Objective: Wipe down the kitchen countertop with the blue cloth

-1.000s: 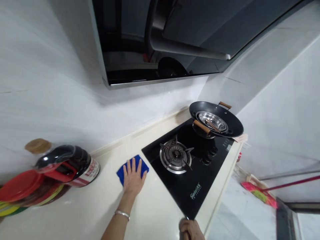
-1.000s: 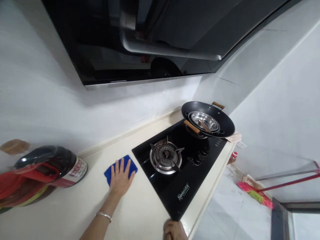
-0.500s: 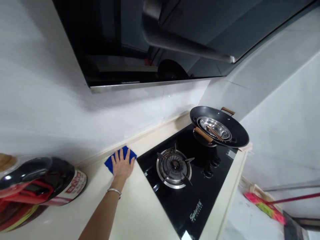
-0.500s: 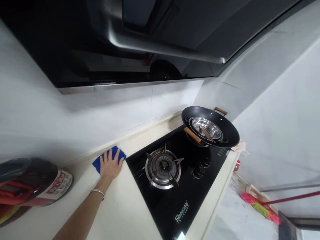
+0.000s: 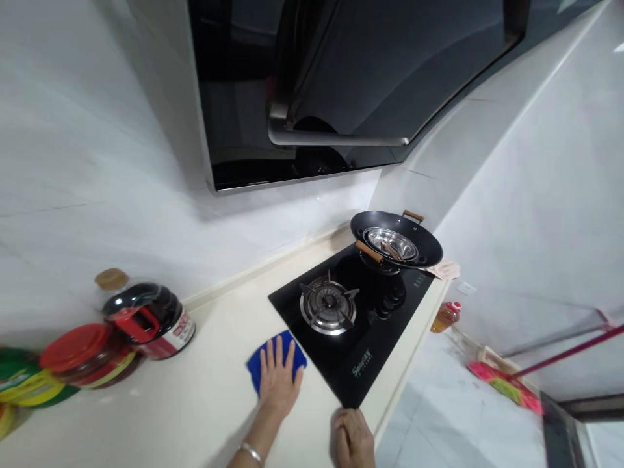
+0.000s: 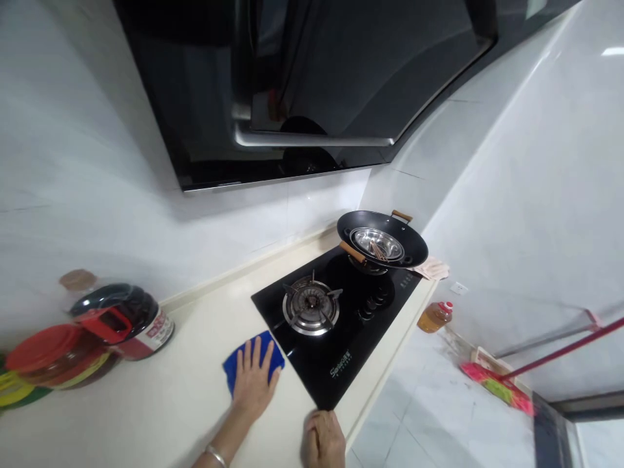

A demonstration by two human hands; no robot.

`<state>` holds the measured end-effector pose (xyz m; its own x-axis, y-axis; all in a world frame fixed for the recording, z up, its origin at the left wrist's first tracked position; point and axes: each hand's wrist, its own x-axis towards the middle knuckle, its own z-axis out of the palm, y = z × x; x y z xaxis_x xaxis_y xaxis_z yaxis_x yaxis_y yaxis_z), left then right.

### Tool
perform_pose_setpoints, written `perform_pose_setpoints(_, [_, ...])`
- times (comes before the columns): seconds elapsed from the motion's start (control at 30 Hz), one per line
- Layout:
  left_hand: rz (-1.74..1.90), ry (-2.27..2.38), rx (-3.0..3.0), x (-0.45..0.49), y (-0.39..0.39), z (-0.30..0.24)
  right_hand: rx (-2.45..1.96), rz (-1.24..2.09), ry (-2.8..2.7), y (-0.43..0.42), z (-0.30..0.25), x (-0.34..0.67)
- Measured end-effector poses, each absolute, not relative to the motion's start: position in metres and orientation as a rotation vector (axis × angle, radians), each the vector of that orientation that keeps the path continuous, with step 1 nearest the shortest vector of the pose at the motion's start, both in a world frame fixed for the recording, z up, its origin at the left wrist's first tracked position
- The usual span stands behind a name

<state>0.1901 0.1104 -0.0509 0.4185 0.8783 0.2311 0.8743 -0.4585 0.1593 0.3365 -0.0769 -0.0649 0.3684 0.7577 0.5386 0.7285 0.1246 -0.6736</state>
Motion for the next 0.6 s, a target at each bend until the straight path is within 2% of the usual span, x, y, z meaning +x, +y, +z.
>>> perform_pose_setpoints(0.27, [0.553,1.351,2.690,0.195,-0.013,-0.058,-1.698,0.161,-1.011,-0.089,-0.070,0.346])
perform_pose_setpoints(0.47, [0.323,0.964,2.577,0.128,-0.080,-0.065,-1.772,0.184,-1.045,-0.093,-0.071,0.351])
perform_pose_setpoints(0.6, [0.189,0.984,2.505,0.051,-0.089,-0.063,-1.843,0.192,-1.076,-0.097,-0.068,0.354])
